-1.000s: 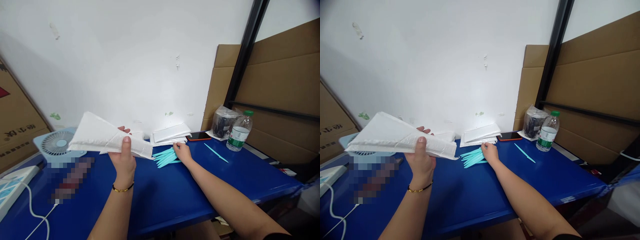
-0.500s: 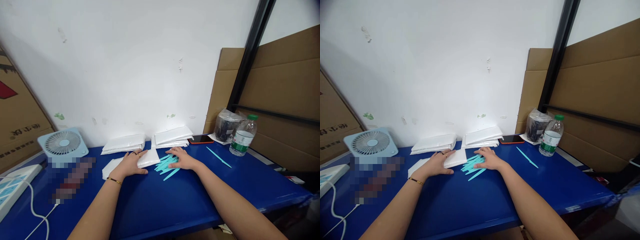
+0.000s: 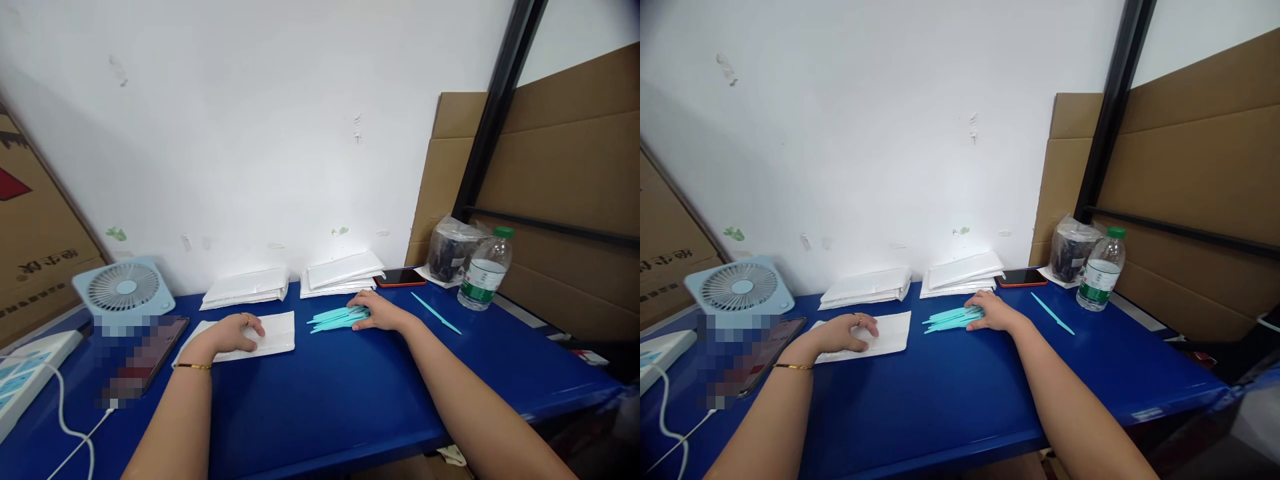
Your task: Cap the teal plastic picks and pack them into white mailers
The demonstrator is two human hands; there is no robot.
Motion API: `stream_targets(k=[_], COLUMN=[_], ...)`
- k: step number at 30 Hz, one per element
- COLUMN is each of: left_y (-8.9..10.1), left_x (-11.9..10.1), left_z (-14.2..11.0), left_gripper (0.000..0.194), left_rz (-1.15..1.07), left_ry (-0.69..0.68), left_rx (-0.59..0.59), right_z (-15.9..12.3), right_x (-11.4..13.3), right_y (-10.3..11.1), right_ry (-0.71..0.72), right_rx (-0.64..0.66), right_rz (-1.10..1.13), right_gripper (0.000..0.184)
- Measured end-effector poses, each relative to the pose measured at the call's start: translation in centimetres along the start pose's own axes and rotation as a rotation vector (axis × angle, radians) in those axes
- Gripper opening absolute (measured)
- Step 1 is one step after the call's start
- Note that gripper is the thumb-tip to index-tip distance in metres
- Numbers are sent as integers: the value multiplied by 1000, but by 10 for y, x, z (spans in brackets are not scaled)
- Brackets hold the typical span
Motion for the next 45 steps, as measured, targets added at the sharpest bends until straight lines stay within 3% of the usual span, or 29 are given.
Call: stream_targets(k=[3, 5, 9, 15, 22, 24, 26, 29, 34, 38, 45], left_y=[-7, -16, -25, -15, -27, -31, -34, -38, -49, -53, -47], left_x=[-16, -33, -46, -32, -100, -114, -120, -120, -108, -98, -87], left_z=[6, 13, 18, 12, 39, 55, 72, 94, 117, 121, 112], left_gripper=[47, 59, 63, 49, 30, 28, 25, 22, 21, 19, 23], left_rz=[6, -5, 12, 12, -10, 18, 15, -34, -92, -124, -134], left_ry=[17, -67, -139, -37, -308, -298, -244, -171, -161, -147, -109], left_rx=[-130, -198, -130, -109, -304, -313, -338, -354, -289, -280, -340], right_z=[-2, -3, -3, 2, -4, -2, 1, 9, 21, 22, 8], right_x=[2, -1, -16, -16, -3, -6, -12, -22, -31, -35, -42], right_y=[4, 9, 18, 11, 16, 17, 15, 7, -7, -5, 12], right_ry=[14, 14, -18, 36, 60, 54, 3, -79, -97, -94, -159], right_rx=[3, -33, -121, -55, 26, -34, -190, -302, -278, -256, -337], right_rz=[30, 61, 68, 94, 178, 191, 149, 64, 109, 124, 113], right_gripper=[68, 60, 32, 22, 17, 17, 16, 13, 12, 10, 13])
Point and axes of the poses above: each hand's wrist, its own z-axis towards the middle knuckle, its own y-axis out of the back of the hand, x = y × z, the point moved 2 cm from there along z, towards the middle knuckle, and after that the axes turned 9 degrees about z, right-handed, at the moved point
